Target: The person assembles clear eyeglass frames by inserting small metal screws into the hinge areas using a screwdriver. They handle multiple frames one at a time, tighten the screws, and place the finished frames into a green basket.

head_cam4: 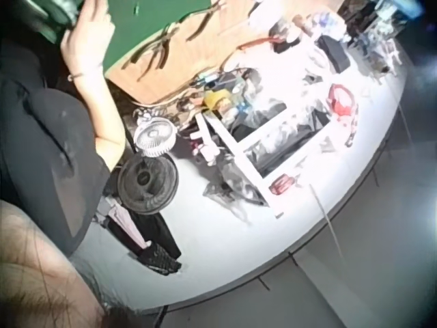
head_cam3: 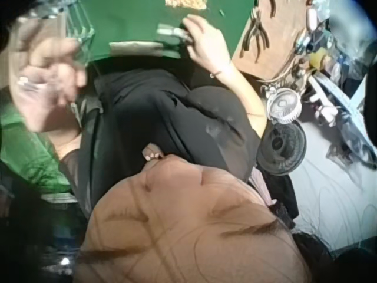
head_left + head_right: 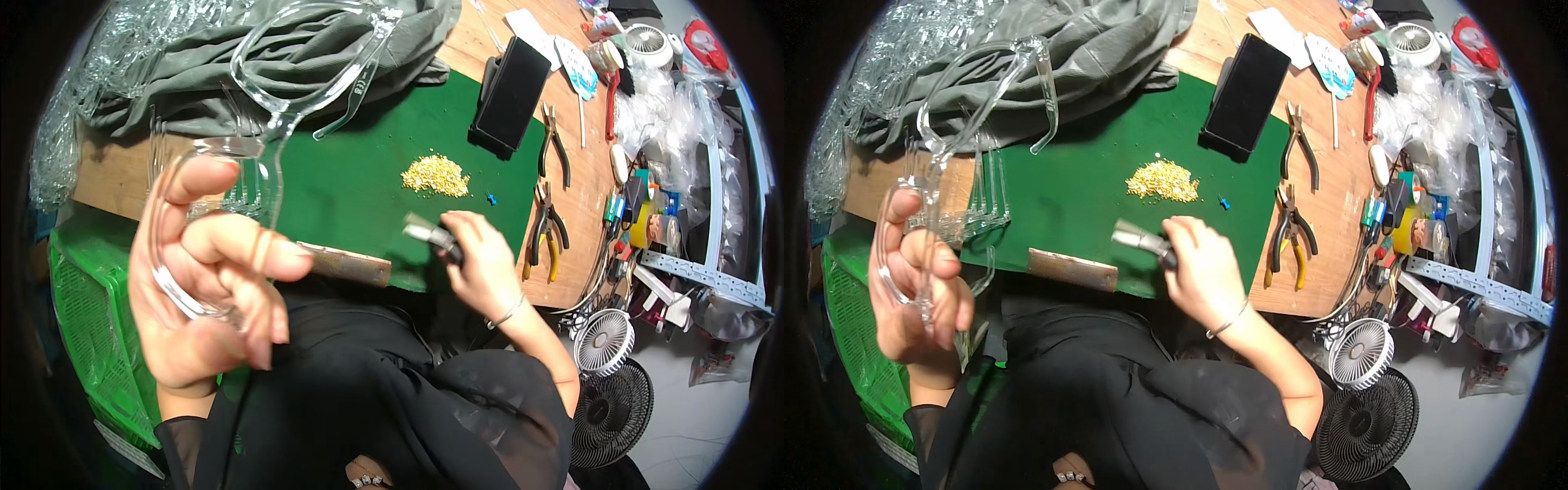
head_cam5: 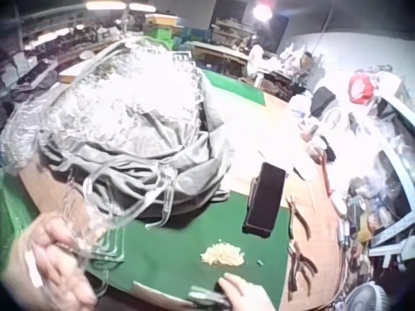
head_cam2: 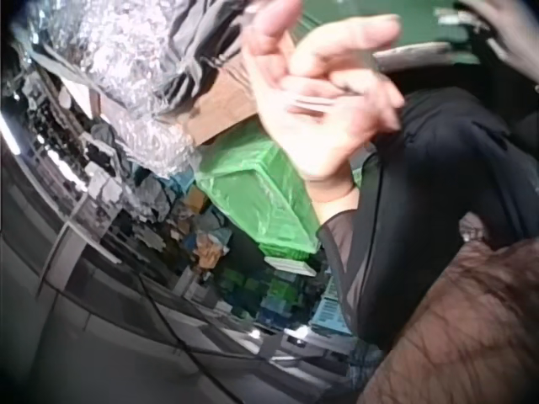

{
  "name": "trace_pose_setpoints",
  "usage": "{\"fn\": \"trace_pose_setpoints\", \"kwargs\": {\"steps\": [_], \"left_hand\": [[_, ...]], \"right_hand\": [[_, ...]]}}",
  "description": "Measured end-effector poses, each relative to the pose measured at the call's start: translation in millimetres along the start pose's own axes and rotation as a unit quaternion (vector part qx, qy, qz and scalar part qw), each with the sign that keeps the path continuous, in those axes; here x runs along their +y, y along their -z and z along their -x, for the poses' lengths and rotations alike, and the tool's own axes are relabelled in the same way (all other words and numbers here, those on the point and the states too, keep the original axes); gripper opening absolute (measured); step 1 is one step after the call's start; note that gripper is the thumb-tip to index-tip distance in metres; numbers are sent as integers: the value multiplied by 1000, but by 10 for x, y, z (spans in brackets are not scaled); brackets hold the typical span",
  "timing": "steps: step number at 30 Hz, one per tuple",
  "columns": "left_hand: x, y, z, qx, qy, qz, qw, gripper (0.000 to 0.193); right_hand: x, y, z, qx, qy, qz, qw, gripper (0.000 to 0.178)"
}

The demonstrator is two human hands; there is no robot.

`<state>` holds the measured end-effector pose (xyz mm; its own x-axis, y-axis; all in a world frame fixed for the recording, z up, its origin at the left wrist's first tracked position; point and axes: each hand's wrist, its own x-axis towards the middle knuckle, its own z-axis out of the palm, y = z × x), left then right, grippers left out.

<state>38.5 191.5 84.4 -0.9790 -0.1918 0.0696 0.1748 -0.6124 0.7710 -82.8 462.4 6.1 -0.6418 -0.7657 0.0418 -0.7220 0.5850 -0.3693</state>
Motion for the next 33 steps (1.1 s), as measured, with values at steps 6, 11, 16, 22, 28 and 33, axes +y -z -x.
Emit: {"fn": "trace_pose_setpoints", "kwargs": {"steps": [6, 11, 16, 22, 28, 33], "left_hand": [[-358, -365, -70, 44, 50, 63, 996, 84], [-550, -241, 187, -10, 45, 39, 998, 54], [-728, -218, 239, 29, 57, -13, 998, 53], [-740, -263, 169, -1, 128, -83, 988, 70], [-675, -305, 145, 28, 231, 13, 973, 74], [-675, -325, 137, -2, 265, 91, 960, 74]], "right_hand": [[212, -219, -379, 38, -108, -74, 991, 14], [203, -301, -430, 37, -82, -54, 994, 18], [174, -323, -480, 6, -105, -38, 994, 19], [212, -292, -469, 0, -99, -42, 994, 19], [-279, 271, -291, 57, -36, -390, 919, 15], [-580, 323, -409, 124, 197, -331, 914, 15]]}}
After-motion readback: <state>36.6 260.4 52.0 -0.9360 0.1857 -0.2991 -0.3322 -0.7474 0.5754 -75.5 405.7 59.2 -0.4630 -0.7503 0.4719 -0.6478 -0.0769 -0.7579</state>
